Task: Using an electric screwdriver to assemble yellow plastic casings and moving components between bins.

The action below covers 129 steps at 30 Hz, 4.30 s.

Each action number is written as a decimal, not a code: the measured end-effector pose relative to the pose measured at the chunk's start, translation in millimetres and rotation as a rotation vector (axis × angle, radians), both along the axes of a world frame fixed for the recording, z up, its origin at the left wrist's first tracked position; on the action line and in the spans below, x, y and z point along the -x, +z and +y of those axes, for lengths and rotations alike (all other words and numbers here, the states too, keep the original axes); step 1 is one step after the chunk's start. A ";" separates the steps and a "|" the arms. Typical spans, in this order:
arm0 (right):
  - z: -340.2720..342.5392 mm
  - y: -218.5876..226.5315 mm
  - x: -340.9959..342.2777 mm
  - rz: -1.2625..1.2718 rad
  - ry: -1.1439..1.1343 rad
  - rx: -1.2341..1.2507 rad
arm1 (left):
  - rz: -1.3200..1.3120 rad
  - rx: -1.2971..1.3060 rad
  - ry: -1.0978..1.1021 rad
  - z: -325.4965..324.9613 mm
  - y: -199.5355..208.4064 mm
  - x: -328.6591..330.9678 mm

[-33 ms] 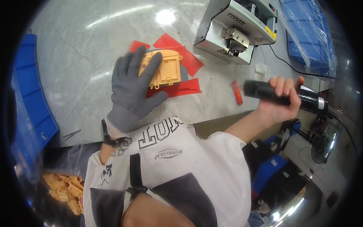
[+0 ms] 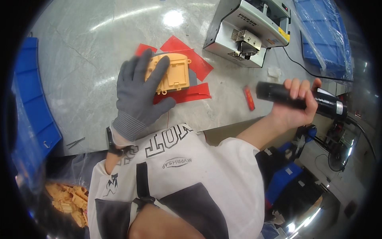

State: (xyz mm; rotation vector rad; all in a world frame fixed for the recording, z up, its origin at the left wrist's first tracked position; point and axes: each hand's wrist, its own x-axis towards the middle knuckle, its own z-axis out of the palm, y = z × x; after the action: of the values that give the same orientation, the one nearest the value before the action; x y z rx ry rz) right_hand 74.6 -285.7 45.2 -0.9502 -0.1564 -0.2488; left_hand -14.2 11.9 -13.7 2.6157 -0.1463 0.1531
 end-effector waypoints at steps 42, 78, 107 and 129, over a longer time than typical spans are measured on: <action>164.6 -7.5 27.3 -0.231 0.385 0.409 | -0.276 0.587 -0.020 30.4 -49.9 -2.7; 133.3 4.0 28.9 -0.374 0.246 0.216 | -0.145 0.704 0.095 26.8 -48.2 3.7; 211.5 1.4 -3.2 -0.248 0.340 0.418 | -0.134 0.764 -0.008 38.7 -47.1 4.7; 215.6 1.8 1.2 -0.325 0.417 0.536 | -0.165 0.738 0.026 36.5 -49.7 7.9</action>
State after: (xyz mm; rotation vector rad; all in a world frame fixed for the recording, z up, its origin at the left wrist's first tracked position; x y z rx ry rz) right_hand 73.5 -70.1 47.0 -1.3751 -0.7389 0.0340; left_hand -22.1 48.5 -63.3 1.8690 -0.0888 0.3567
